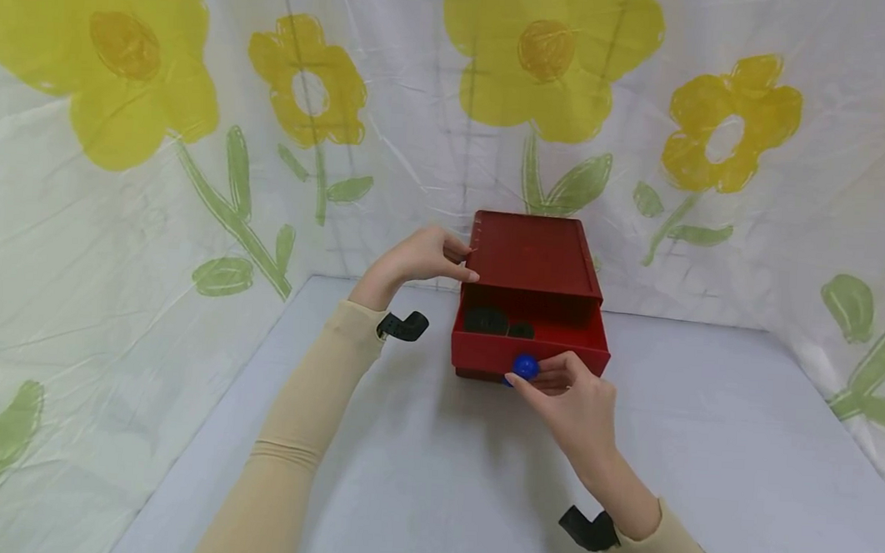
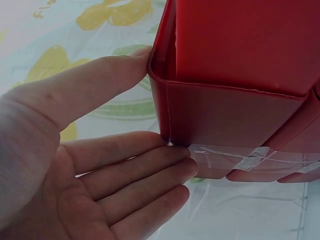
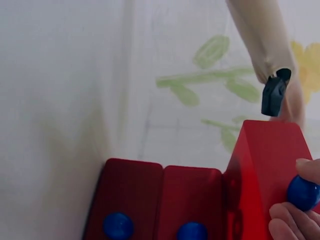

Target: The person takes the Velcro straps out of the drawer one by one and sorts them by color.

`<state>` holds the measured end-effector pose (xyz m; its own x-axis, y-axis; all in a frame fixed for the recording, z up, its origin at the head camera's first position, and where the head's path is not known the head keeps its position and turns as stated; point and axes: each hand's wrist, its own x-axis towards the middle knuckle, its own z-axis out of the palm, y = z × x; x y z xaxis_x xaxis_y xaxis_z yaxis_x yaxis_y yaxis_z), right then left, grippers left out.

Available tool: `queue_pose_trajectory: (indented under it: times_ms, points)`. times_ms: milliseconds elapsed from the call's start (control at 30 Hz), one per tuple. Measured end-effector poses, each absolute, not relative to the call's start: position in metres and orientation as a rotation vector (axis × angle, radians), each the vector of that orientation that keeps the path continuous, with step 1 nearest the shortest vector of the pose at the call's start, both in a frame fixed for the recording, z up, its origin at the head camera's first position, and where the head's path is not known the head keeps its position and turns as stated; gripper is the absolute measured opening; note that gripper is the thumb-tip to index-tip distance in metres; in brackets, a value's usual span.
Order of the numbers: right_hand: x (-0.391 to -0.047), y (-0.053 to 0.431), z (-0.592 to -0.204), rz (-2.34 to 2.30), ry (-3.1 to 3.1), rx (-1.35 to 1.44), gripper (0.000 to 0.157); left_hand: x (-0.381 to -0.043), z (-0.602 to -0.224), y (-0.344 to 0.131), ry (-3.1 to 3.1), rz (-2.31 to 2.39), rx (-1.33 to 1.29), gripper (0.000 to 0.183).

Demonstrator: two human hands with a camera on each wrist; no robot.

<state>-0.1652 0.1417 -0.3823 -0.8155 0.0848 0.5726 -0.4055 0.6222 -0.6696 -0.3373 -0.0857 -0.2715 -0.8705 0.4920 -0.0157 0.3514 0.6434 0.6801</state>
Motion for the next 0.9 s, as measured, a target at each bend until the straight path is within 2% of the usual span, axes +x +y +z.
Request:
queue_pose_trajectory:
  times_ms: [900]
  points:
    - [-0.15, 0.141, -0.386, 1.125, -2.258, 0.281, 0.035, -0.335, -0.271, -0.086, 2.659, 1.06, 0.687, 0.06]
